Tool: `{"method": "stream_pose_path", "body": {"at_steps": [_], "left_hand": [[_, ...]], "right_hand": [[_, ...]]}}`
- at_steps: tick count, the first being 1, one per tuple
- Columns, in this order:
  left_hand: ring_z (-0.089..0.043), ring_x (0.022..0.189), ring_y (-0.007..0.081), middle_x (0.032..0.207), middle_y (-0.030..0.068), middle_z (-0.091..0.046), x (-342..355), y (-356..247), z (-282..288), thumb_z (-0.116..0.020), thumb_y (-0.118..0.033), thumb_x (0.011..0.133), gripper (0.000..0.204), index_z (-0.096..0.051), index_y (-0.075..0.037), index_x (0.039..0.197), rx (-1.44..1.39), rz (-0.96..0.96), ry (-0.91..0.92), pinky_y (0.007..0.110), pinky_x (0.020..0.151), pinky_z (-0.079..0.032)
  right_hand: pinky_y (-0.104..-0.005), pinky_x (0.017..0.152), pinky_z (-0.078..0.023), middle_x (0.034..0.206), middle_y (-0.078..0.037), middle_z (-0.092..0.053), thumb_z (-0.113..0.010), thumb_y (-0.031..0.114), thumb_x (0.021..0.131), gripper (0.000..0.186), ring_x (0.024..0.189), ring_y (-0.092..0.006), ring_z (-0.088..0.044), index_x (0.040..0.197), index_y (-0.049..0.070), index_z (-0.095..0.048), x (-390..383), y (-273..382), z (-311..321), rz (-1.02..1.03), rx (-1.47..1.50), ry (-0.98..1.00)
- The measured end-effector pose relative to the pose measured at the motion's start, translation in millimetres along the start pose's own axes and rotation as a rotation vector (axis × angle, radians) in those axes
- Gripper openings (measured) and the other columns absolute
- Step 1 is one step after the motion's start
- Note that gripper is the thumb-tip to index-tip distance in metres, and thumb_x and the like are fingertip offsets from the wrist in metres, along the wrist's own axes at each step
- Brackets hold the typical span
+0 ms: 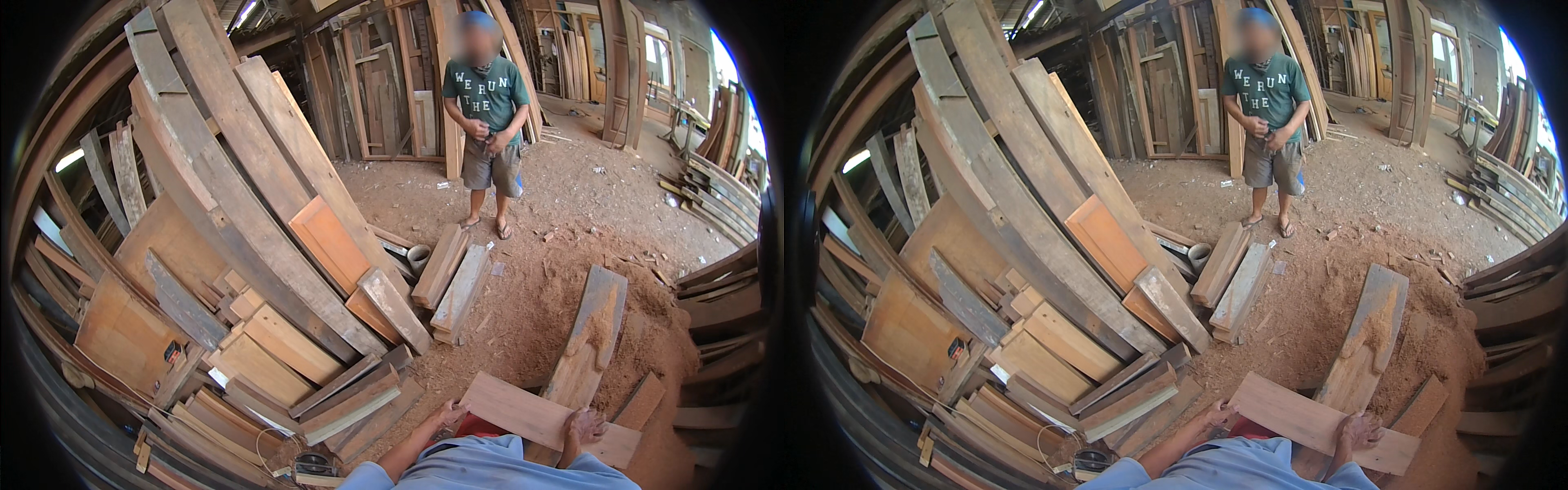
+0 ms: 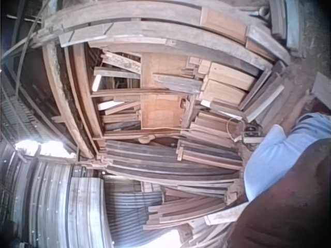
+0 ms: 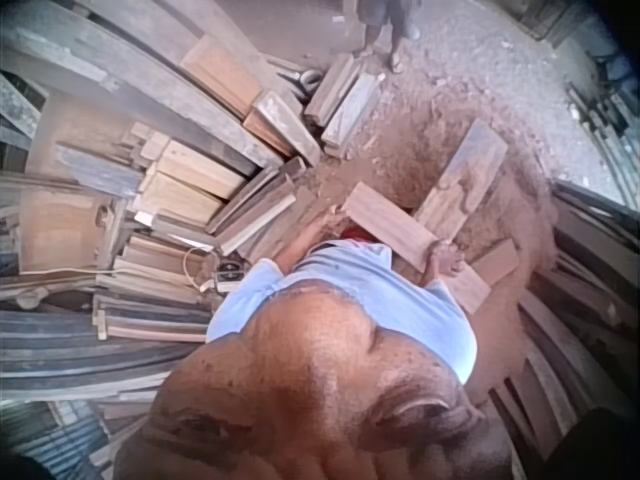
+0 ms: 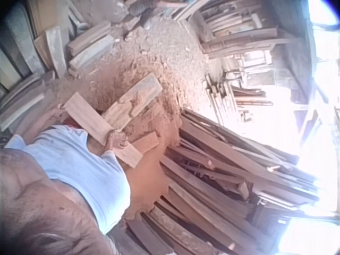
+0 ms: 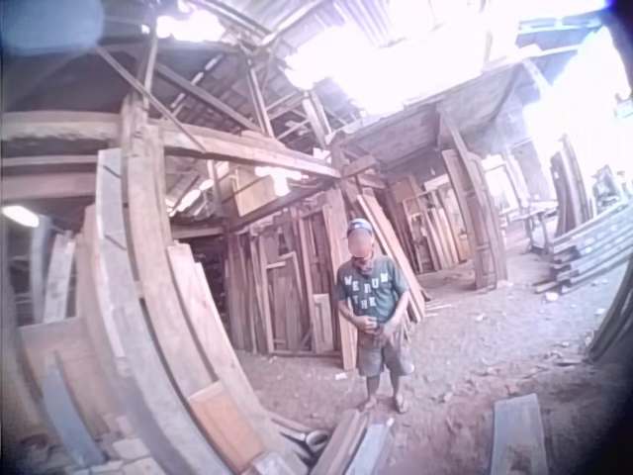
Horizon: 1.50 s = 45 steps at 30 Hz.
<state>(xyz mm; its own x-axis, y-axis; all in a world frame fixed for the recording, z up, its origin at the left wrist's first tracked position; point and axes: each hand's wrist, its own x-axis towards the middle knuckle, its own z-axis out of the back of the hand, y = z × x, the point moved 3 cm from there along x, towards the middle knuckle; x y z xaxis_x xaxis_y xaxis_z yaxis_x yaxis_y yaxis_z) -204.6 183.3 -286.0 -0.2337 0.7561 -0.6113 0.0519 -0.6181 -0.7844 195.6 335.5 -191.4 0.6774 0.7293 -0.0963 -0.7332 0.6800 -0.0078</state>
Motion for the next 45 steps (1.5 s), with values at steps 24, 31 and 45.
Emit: {"method": "stream_pose_path", "body": {"at_steps": [24,31,45], "left_hand": [[-0.048,0.139,0.0371,0.15,0.0309,-0.046,11,-43,14,-0.082,-0.067,0.07,0.129,-0.024,0.009,0.155,0.418,-0.013,0.143,0.042,0.114,-0.042],[-0.047,0.138,0.0314,0.153,0.0261,-0.043,7,-68,12,-0.088,-0.043,0.074,0.126,-0.01,0.005,0.159,0.026,0.068,0.082,0.041,0.113,-0.043],[-0.064,0.113,0.0422,0.122,0.03,-0.064,-31,-329,66,-0.06,-0.034,0.095,0.068,-0.039,0.001,0.149,0.492,-0.742,-0.307,0.052,0.098,-0.05]], "right_hand": [[-0.0601,0.116,-0.026,0.157,-0.004,-0.042,-0.046,0.06,0.098,0.056,0.146,-0.0367,-0.032,0.14,0.024,-0.059,-4,4,9,-0.036,0.084,0.014],[-0.0573,0.116,-0.029,0.162,-0.004,-0.037,-0.043,0.067,0.098,0.072,0.145,-0.0347,-0.035,0.156,0.025,-0.04,-37,-2,-31,0.096,-0.023,-0.055],[-0.056,0.12,-0.022,0.164,-0.013,-0.031,-0.048,0.058,0.099,0.071,0.149,-0.0391,-0.028,0.156,0.018,-0.035,-60,20,7,0.115,0.127,0.0]]}}
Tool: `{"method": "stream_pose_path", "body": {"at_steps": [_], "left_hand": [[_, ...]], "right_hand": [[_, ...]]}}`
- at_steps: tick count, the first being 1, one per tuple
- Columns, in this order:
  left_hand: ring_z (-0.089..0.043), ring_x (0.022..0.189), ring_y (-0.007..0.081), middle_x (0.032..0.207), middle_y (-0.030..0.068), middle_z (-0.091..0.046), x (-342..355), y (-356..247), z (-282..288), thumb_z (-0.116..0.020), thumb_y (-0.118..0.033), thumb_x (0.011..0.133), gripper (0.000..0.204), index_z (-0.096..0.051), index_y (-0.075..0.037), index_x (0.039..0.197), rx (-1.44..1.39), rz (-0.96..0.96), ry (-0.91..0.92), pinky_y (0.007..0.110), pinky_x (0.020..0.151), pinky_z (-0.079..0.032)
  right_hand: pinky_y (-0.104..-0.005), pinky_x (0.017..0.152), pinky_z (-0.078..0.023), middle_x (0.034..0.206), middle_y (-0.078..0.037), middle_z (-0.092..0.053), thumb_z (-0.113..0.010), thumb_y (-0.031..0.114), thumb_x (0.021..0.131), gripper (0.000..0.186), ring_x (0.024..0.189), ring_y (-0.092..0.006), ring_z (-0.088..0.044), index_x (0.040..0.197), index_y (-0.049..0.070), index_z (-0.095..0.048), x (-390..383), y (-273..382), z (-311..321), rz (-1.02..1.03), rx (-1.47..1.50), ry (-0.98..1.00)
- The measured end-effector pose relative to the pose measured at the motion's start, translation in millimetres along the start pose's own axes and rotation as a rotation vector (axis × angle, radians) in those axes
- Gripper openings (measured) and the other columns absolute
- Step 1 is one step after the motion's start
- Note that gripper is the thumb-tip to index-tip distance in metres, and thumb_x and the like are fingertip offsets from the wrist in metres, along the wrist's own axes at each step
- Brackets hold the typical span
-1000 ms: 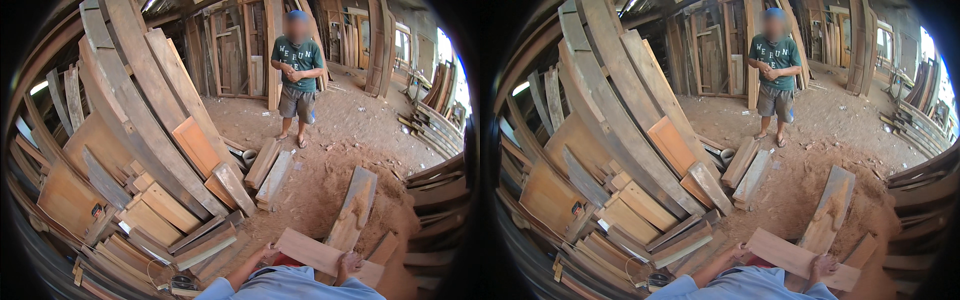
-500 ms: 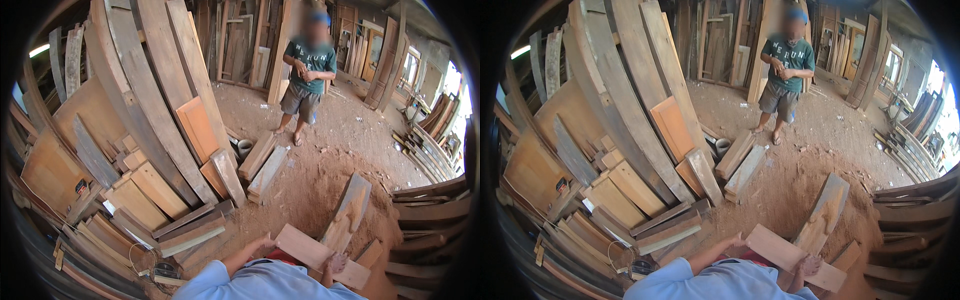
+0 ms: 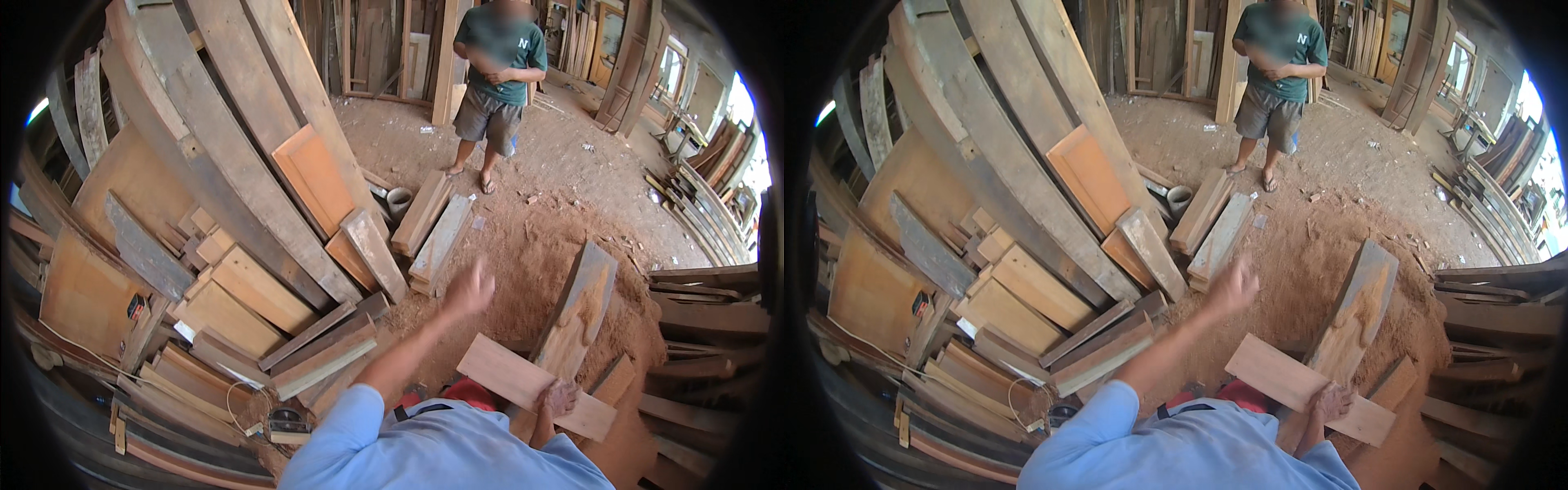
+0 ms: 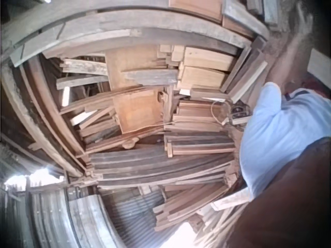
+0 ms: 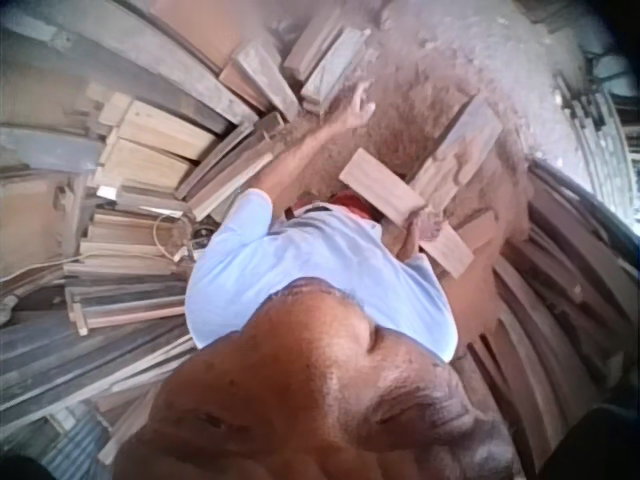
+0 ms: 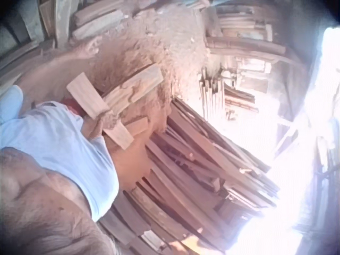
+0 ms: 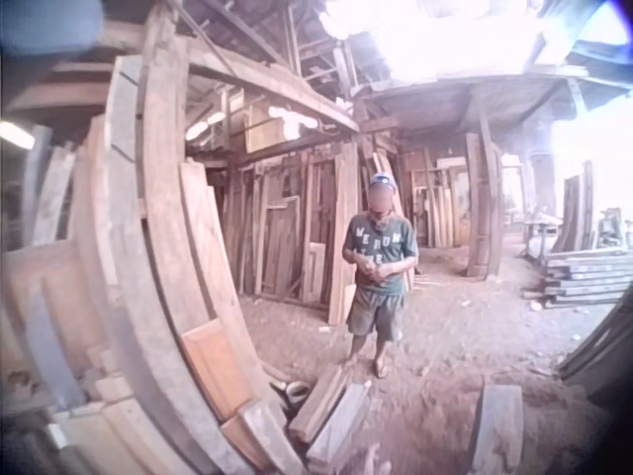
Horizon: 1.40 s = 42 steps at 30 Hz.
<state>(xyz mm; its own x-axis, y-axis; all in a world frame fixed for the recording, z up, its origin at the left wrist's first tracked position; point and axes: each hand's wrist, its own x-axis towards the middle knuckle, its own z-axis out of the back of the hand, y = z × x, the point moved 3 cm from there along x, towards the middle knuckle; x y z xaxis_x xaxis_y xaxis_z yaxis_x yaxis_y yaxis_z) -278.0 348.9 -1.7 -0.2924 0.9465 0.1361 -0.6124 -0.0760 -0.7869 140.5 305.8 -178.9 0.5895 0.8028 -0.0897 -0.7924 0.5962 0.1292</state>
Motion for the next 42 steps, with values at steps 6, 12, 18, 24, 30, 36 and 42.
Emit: {"method": "stream_pose_path", "body": {"at_steps": [6,12,18,24,30,36,42], "left_hand": [[-0.03,0.147,0.049,0.155,0.035,-0.033,-131,3,-139,-0.076,-0.037,0.083,0.102,-0.018,-0.005,0.161,0.5,-0.235,0.497,0.063,0.122,-0.017],[-0.04,0.137,0.0428,0.138,0.0249,-0.049,-110,38,-182,-0.082,-0.045,0.075,0.092,-0.042,-0.005,0.148,0.557,-0.221,0.687,0.06,0.119,-0.02],[-0.045,0.133,0.0412,0.134,0.0233,-0.054,-92,36,-189,-0.08,-0.051,0.076,0.082,-0.051,-0.003,0.137,0.624,-0.223,0.684,0.063,0.113,-0.026],[-0.047,0.134,0.039,0.135,0.0226,-0.057,-88,44,-199,-0.08,-0.052,0.076,0.083,-0.054,-0.001,0.137,0.631,-0.126,0.754,0.064,0.112,-0.031],[-0.048,0.134,0.0347,0.137,0.0207,-0.056,-80,26,-186,-0.081,-0.054,0.075,0.086,-0.053,-0.002,0.138,0.72,-0.061,0.786,0.053,0.107,-0.037],[-0.048,0.131,0.0352,0.134,0.0208,-0.056,-95,24,-165,-0.083,-0.056,0.072,0.088,-0.053,-0.005,0.137,0.635,-0.06,0.589,0.05,0.11,-0.035],[-0.049,0.13,0.0353,0.133,0.0183,-0.057,-100,39,-177,-0.081,-0.057,0.074,0.084,-0.054,-0.007,0.136,0.611,-0.113,0.546,0.05,0.113,-0.033]], "right_hand": [[-0.0546,0.12,-0.021,0.164,-0.014,-0.03,-0.049,0.055,0.099,0.069,0.149,-0.0398,-0.026,0.153,0.013,-0.038,-5,-4,10,-0.02,0.03,0.015],[-0.0542,0.121,-0.018,0.165,-0.012,-0.029,-0.047,0.056,0.099,0.071,0.15,-0.038,-0.025,0.153,0.012,-0.038,-8,-5,12,0.027,0.021,0.02],[-0.0537,0.121,-0.019,0.167,-0.01,-0.026,-0.045,0.059,0.099,0.072,0.151,-0.0364,-0.024,0.154,0.013,-0.04,0,-6,6,-0.019,-0.005,0.035],[-0.0553,0.121,-0.017,0.167,-0.011,-0.024,-0.045,0.059,0.098,0.071,0.151,-0.0366,-0.023,0.153,0.014,-0.041,3,-11,-4,0.011,0.009,0.034],[-0.0565,0.121,-0.016,0.167,-0.012,-0.024,-0.046,0.058,0.099,0.07,0.151,-0.0381,-0.022,0.153,0.014,-0.04,5,-13,-8,0.01,0.005,0.037],[-0.0564,0.122,-0.014,0.168,-0.012,-0.022,-0.047,0.057,0.098,0.072,0.152,-0.0394,-0.02,0.153,0.01,-0.04,-6,-3,11,-0.013,0.042,0.078],[-0.0575,0.122,-0.013,0.168,-0.014,-0.023,-0.051,0.056,0.096,0.071,0.151,-0.0407,-0.02,0.151,0.011,-0.045,0,-11,-1,-0.014,0.051,0.038]]}}
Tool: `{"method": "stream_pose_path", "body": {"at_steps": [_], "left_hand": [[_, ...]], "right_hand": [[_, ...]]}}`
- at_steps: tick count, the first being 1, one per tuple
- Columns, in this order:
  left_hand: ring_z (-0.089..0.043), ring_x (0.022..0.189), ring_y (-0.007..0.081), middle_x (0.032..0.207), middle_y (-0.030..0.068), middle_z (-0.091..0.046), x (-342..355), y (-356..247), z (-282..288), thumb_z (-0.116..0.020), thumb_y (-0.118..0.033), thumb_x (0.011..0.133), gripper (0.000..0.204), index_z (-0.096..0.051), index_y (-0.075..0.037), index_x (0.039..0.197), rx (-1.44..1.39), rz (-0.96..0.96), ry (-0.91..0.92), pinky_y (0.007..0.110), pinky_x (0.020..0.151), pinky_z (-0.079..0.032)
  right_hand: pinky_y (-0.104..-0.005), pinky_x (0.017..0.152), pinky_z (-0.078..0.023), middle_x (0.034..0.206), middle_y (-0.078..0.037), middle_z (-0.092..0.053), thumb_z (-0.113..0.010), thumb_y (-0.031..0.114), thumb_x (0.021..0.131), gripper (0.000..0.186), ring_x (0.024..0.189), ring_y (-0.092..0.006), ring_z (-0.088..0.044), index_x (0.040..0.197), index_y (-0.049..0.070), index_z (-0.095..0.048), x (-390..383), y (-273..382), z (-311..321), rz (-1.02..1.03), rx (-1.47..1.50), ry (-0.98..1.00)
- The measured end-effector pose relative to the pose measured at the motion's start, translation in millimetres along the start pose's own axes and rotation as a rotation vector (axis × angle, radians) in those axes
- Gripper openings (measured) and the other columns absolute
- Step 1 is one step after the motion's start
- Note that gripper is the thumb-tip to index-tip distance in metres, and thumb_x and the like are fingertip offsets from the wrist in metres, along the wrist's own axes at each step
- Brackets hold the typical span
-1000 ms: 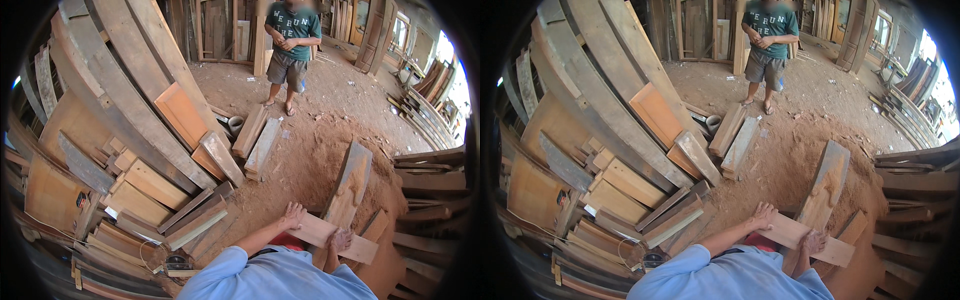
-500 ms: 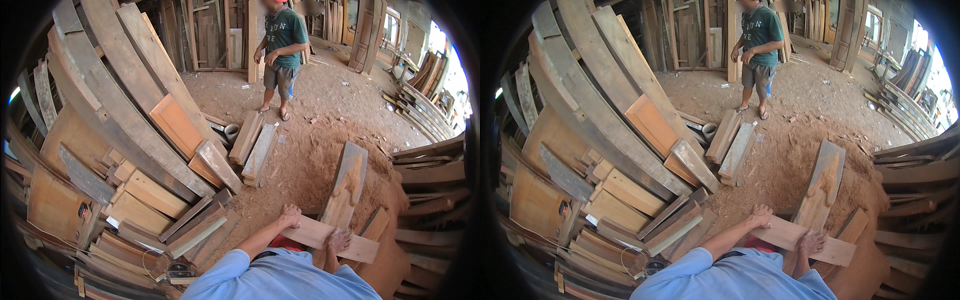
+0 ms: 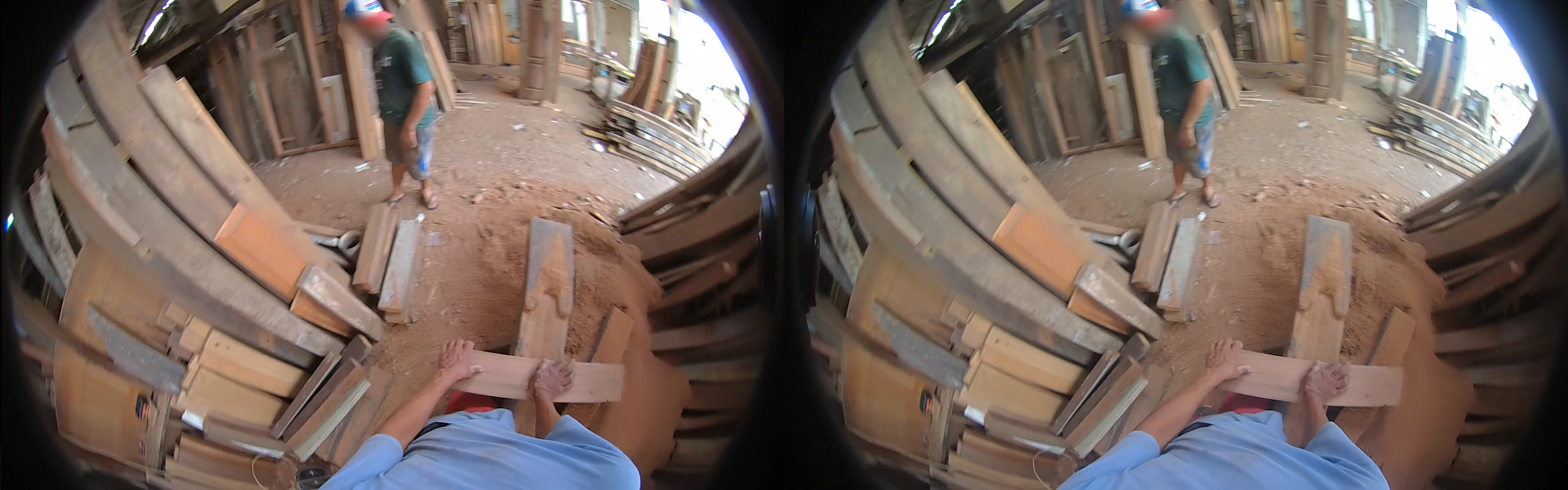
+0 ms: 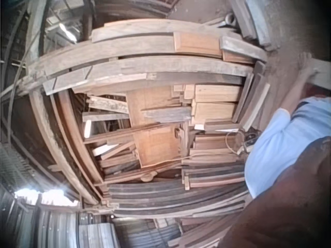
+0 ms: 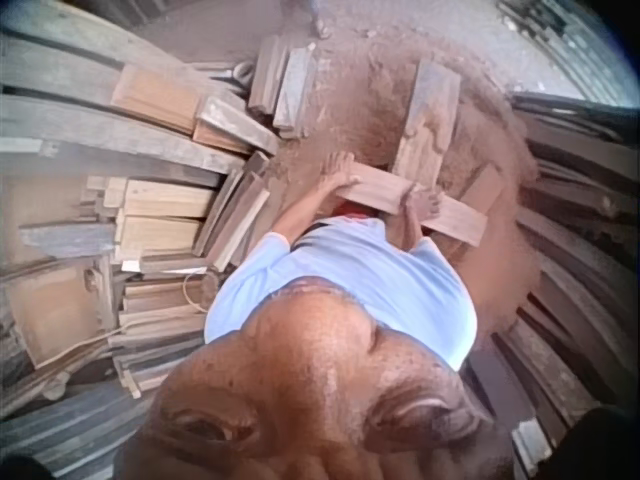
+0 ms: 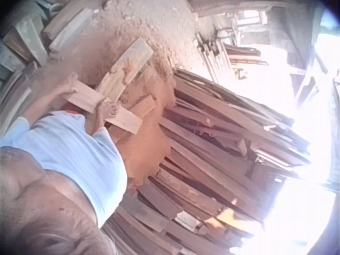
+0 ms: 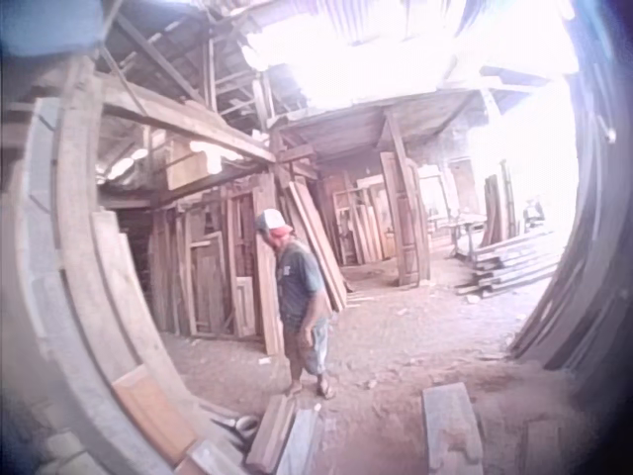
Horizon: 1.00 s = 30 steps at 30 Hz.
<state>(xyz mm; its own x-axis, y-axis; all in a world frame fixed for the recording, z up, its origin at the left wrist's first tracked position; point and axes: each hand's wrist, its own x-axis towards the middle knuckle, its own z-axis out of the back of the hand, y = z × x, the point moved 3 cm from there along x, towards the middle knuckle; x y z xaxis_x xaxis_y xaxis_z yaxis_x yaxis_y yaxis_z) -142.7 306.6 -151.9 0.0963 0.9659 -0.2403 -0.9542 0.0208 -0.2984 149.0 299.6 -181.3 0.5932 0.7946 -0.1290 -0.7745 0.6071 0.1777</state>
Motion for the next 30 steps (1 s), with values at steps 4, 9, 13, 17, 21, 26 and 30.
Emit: {"method": "stream_pose_path", "body": {"at_steps": [4,9,13,17,21,26,30], "left_hand": [[-0.049,0.131,0.0351,0.134,0.018,-0.057,6,4,-4,-0.078,-0.061,0.076,0.08,-0.058,-0.008,0.133,0.051,-0.015,0.061,0.05,0.114,-0.033],[-0.047,0.134,0.0356,0.139,0.0184,-0.056,9,-2,14,-0.076,-0.065,0.077,0.083,-0.058,-0.007,0.134,0.133,0.012,0.203,0.049,0.116,-0.032],[-0.045,0.137,0.0367,0.142,0.0192,-0.055,12,-8,23,-0.076,-0.066,0.077,0.088,-0.054,-0.006,0.137,0.147,0.031,0.227,0.05,0.117,-0.031],[-0.045,0.137,0.0375,0.141,0.02,-0.055,9,-4,22,-0.076,-0.067,0.076,0.09,-0.054,-0.005,0.138,0.144,0.044,0.205,0.051,0.117,-0.032],[-0.045,0.137,0.0376,0.139,0.0203,-0.056,8,-3,17,-0.075,-0.067,0.077,0.089,-0.056,-0.004,0.136,0.147,0.011,0.167,0.051,0.116,-0.032],[-0.045,0.135,0.0367,0.138,0.0204,-0.057,6,-7,21,-0.073,-0.067,0.078,0.086,-0.057,-0.004,0.135,0.151,-0.003,0.203,0.051,0.114,-0.033],[-0.043,0.136,0.0383,0.142,0.0207,-0.053,2,-2,11,-0.071,-0.068,0.079,0.088,-0.055,-0.004,0.137,0.132,0.014,0.167,0.054,0.118,-0.026]], "right_hand": [[-0.0593,0.121,-0.013,0.166,-0.014,-0.026,-0.053,0.056,0.093,0.071,0.151,-0.0406,-0.021,0.15,0.014,-0.047,9,-5,-11,-0.003,-0.002,-0.03],[-0.0603,0.121,-0.013,0.162,-0.015,-0.031,-0.056,0.054,0.091,0.069,0.149,-0.0409,-0.023,0.145,0.013,-0.048,5,-3,-9,0.033,0.08,-0.121],[-0.0605,0.121,-0.012,0.163,-0.016,-0.029,-0.057,0.054,0.091,0.069,0.15,-0.0405,-0.02,0.146,0.014,-0.047,4,-6,-8,0.025,0.08,-0.098],[-0.0609,0.121,-0.01,0.163,-0.016,-0.027,-0.058,0.053,0.092,0.069,0.151,-0.0405,-0.017,0.146,0.013,-0.045,-1,0,5,0.031,0.127,-0.06],[-0.0614,0.122,-0.008,0.163,-0.016,-0.026,-0.057,0.052,0.092,0.068,0.152,-0.0397,-0.015,0.147,0.013,-0.045,-1,-2,4,0.035,0.135,-0.061],[-0.0617,0.122,-0.008,0.163,-0.016,-0.025,-0.057,0.052,0.093,0.069,0.152,-0.0391,-0.015,0.148,0.014,-0.044,0,-3,5,0.021,0.147,-0.051],[-0.0613,0.122,-0.008,0.163,-0.017,-0.025,-0.057,0.053,0.092,0.069,0.152,-0.0389,-0.014,0.148,0.014,-0.044,1,-2,3,0.022,0.134,-0.038]]}}
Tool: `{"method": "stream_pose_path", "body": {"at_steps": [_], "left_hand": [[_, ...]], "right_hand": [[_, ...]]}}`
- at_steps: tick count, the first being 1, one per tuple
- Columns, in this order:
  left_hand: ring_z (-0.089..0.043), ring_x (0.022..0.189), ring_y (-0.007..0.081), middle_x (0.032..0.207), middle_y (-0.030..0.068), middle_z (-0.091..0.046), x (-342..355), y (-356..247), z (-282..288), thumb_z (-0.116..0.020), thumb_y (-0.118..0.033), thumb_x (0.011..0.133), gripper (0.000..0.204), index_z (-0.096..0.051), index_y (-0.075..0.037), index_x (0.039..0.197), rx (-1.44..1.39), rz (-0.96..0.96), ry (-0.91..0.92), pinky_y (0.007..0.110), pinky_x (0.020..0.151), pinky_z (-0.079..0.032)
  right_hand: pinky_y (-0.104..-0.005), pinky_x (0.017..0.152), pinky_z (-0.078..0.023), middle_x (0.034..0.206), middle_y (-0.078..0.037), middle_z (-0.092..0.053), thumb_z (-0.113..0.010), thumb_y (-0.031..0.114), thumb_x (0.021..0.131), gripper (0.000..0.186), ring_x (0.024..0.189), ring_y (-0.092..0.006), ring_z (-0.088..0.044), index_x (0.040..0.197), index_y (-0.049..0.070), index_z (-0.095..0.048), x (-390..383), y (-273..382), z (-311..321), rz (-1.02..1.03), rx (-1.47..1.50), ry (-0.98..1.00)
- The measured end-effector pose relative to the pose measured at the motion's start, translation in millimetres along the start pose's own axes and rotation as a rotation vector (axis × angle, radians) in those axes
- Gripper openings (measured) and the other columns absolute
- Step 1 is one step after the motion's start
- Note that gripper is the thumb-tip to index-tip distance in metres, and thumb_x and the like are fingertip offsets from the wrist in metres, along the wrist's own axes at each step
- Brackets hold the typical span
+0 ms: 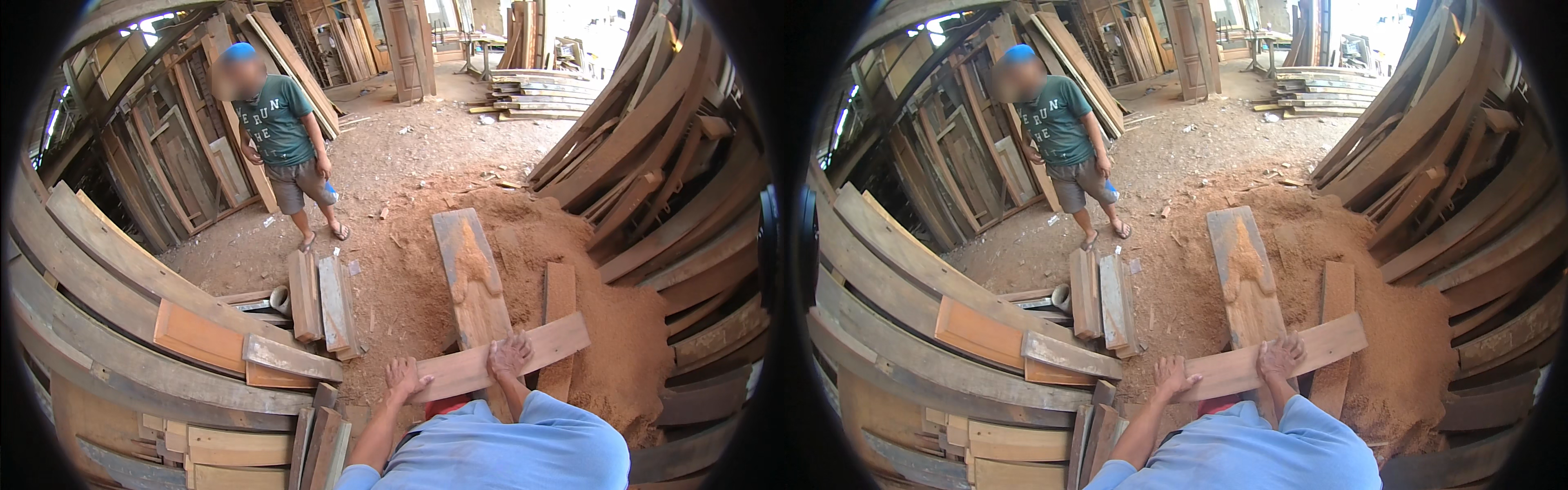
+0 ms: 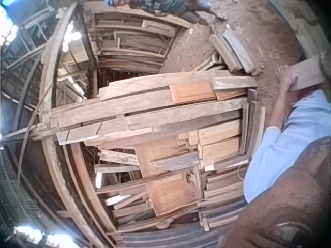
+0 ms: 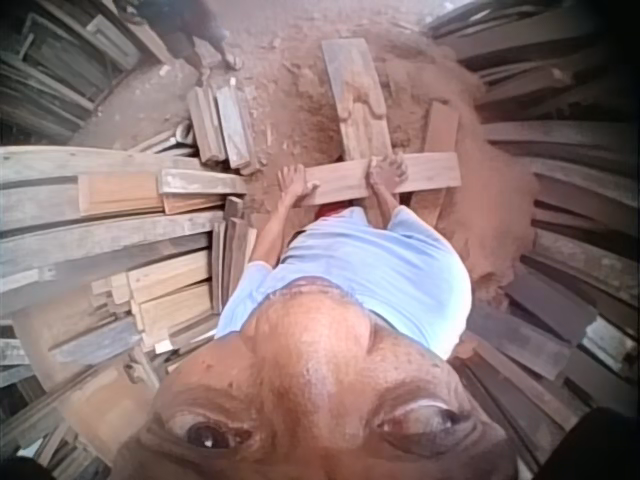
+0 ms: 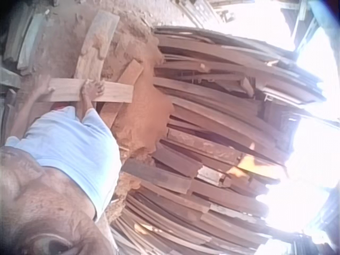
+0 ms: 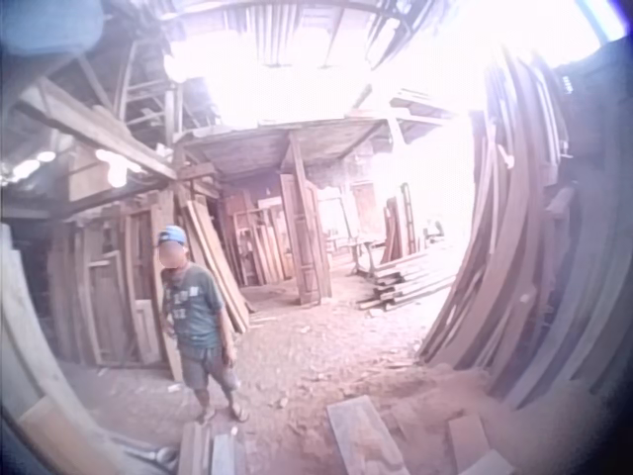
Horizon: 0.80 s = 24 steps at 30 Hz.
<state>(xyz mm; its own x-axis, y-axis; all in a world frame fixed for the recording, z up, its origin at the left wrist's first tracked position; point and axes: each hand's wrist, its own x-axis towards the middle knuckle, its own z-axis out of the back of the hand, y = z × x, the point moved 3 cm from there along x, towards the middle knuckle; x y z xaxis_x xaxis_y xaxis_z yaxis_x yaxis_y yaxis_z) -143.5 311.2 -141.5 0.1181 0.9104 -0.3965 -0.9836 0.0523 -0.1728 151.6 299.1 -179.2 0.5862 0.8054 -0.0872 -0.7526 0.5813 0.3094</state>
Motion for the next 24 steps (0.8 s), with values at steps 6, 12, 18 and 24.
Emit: {"method": "stream_pose_path", "body": {"at_steps": [6,12,18,24], "left_hand": [[-0.042,0.137,0.0392,0.141,0.0211,-0.053,1,3,-3,-0.071,-0.066,0.08,0.084,-0.056,-0.004,0.135,-0.025,-0.031,-0.007,0.055,0.118,-0.026],[-0.045,0.134,0.0364,0.138,0.0195,-0.057,3,2,-2,-0.07,-0.069,0.08,0.083,-0.058,-0.005,0.132,-0.018,-0.032,-0.013,0.053,0.116,-0.029],[-0.043,0.136,0.0366,0.139,0.0193,-0.056,1,2,2,-0.07,-0.069,0.079,0.084,-0.059,-0.004,0.132,-0.012,-0.032,-0.001,0.053,0.116,-0.029],[-0.043,0.136,0.0373,0.141,0.0198,-0.054,1,3,-1,-0.073,-0.066,0.079,0.084,-0.056,-0.006,0.136,-0.021,-0.015,-0.015,0.053,0.116,-0.029]], "right_hand": [[-0.0607,0.122,-0.008,0.164,-0.016,-0.026,-0.056,0.053,0.093,0.067,0.152,-0.0386,-0.015,0.145,0.013,-0.048,-1,3,4,0.007,-0.012,-0.014],[-0.0603,0.122,-0.007,0.164,-0.016,-0.026,-0.056,0.053,0.093,0.067,0.152,-0.0391,-0.016,0.144,0.011,-0.049,-1,-1,3,-0.007,-0.016,-0.02],[-0.0603,0.123,-0.008,0.165,-0.017,-0.025,-0.055,0.054,0.093,0.067,0.152,-0.0413,-0.016,0.144,0.011,-0.05,-2,4,3,-0.01,-0.022,-0.001],[-0.0612,0.122,-0.008,0.165,-0.017,-0.025,-0.054,0.053,0.095,0.066,0.153,-0.0414,-0.014,0.146,0.011,-0.049,-2,3,4,-0.004,-0.034,-0.001]]}}
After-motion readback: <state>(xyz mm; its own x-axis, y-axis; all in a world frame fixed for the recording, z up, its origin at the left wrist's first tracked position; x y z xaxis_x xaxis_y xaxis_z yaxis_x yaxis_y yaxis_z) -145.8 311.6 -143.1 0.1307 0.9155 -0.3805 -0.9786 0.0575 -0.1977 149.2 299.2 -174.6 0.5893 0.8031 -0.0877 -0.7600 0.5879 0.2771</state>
